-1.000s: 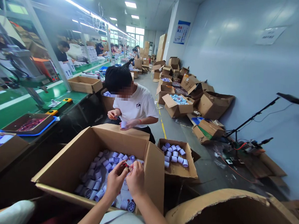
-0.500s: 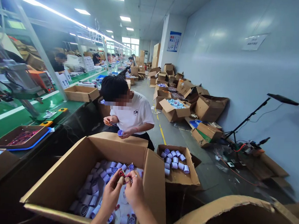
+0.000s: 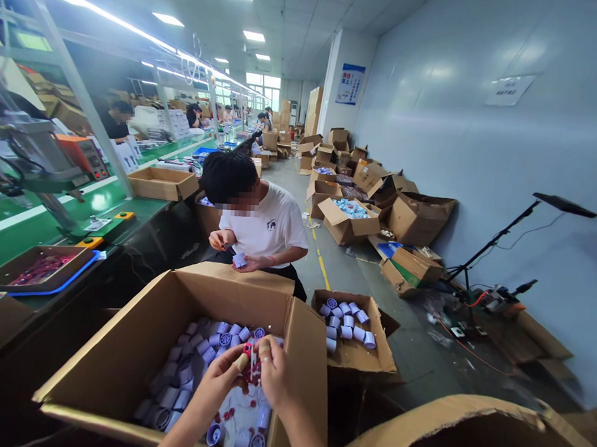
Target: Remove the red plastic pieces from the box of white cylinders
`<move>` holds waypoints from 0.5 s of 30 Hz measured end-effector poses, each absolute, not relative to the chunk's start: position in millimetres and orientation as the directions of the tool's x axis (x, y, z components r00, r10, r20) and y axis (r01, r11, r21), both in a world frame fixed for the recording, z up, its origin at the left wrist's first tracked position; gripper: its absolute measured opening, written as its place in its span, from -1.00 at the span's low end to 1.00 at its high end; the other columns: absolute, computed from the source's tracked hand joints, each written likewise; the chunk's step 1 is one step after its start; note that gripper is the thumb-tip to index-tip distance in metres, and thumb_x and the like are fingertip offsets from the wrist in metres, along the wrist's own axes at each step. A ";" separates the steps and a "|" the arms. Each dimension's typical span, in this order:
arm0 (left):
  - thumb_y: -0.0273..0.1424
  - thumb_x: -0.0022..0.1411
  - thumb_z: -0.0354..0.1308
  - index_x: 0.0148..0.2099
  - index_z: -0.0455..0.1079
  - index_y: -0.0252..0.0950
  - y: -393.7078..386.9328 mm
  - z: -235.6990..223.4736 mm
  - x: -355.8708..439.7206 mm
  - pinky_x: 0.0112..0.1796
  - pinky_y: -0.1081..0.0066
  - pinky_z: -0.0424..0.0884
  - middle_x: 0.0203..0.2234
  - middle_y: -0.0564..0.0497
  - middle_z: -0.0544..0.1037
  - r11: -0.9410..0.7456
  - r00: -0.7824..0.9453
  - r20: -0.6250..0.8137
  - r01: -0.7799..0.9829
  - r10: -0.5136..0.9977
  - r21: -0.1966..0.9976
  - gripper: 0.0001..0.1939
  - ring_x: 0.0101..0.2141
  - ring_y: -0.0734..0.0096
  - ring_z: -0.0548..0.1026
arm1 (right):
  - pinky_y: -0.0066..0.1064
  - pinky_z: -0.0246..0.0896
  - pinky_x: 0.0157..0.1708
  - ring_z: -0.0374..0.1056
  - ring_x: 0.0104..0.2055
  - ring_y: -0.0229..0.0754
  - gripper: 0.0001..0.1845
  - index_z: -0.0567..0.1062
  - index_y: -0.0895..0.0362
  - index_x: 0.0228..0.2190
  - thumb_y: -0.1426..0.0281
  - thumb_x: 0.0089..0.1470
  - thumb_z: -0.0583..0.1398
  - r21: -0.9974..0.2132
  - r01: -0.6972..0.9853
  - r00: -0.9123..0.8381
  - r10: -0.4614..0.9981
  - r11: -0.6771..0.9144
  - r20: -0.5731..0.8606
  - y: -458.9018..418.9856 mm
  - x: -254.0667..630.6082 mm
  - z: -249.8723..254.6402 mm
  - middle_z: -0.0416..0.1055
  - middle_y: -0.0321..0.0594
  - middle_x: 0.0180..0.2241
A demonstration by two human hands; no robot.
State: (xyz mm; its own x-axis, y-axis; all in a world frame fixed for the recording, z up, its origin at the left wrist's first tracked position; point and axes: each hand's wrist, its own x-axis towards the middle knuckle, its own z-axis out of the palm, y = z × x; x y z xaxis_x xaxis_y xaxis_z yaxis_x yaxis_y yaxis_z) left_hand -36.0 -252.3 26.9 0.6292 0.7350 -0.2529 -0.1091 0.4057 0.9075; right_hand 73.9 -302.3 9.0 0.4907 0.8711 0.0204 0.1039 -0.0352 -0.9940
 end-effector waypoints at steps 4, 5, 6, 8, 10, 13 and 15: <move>0.07 -0.26 0.35 -0.20 0.46 -0.37 -252.9 30.6 -33.5 -0.61 0.48 0.36 -0.58 0.07 0.44 0.434 0.622 -0.278 -0.112 0.732 0.894 -0.31 -0.61 0.52 0.36 | -0.51 0.09 -0.64 0.14 -0.62 -0.31 -0.47 0.30 0.07 -0.47 -0.15 0.04 -0.02 -0.998 -0.052 0.541 0.840 -0.027 -0.051 -297.1 68.3 -2.1 0.20 -0.41 -0.63; 0.08 -0.25 0.34 -0.21 0.45 -0.37 -252.7 30.0 -33.1 -0.61 0.48 0.35 -0.59 0.07 0.44 0.409 0.615 -0.268 -0.099 0.742 0.907 -0.32 -0.62 0.51 0.36 | -0.51 0.10 -0.63 0.16 -0.61 -0.31 -0.49 0.30 0.07 -0.47 -0.13 0.05 0.00 -0.999 -0.031 0.544 0.838 -0.018 -0.032 -297.1 67.5 -2.2 0.23 -0.41 -0.62; 0.08 -0.23 0.32 -0.22 0.44 -0.37 -252.5 29.1 -32.9 -0.60 0.49 0.34 -0.61 0.08 0.44 0.372 0.606 -0.250 -0.081 0.755 0.925 -0.33 -0.63 0.52 0.35 | -0.51 0.12 -0.61 0.18 -0.60 -0.31 -0.52 0.30 0.07 -0.47 -0.10 0.06 0.01 -1.000 0.003 0.542 0.840 -0.012 -0.008 -297.6 67.4 -0.9 0.25 -0.40 -0.61; 0.08 -0.18 0.29 -0.25 0.43 -0.37 -251.6 27.2 -33.3 -0.59 0.50 0.33 -0.64 0.08 0.44 0.278 0.590 -0.202 -0.040 0.782 0.960 -0.37 -0.63 0.52 0.34 | -0.51 0.13 -0.58 0.21 -0.57 -0.29 -0.56 0.30 0.08 -0.48 -0.03 0.10 0.01 -0.996 0.093 0.520 0.854 -0.018 0.033 -299.9 69.0 4.4 0.28 -0.37 -0.60; 0.07 -0.11 0.25 -0.24 0.42 -0.37 -250.8 25.9 -34.5 -0.58 0.50 0.33 -0.65 0.08 0.44 0.200 0.593 -0.165 0.006 0.788 0.980 -0.40 -0.62 0.50 0.35 | -0.49 0.16 -0.53 0.25 -0.53 -0.27 -0.60 0.31 0.08 -0.49 0.03 0.13 0.00 -0.978 0.207 0.494 0.866 -0.030 0.078 -303.1 72.3 11.1 0.31 -0.35 -0.58; 0.07 0.00 0.14 -0.25 0.42 -0.37 -250.0 26.2 -36.9 -0.56 0.48 0.32 -0.65 0.06 0.43 0.131 0.610 -0.139 0.059 0.780 0.990 -0.44 -0.61 0.47 0.36 | -0.48 0.18 -0.48 0.29 -0.49 -0.26 -0.65 0.33 0.09 -0.49 0.14 0.16 -0.02 -0.926 0.376 0.449 0.882 -0.044 0.140 -307.1 77.1 19.3 0.35 -0.31 -0.55; 0.06 0.05 0.10 -0.30 0.43 -0.36 -249.9 27.6 -38.4 -0.55 0.48 0.29 -0.65 0.06 0.43 0.074 0.595 -0.110 0.085 0.796 0.994 -0.47 -0.61 0.47 0.35 | -0.47 0.19 -0.46 0.30 -0.48 -0.25 -0.69 0.35 0.09 -0.49 0.21 0.17 -0.02 -0.882 0.470 0.400 0.899 -0.036 0.177 -309.1 78.4 23.5 0.37 -0.29 -0.53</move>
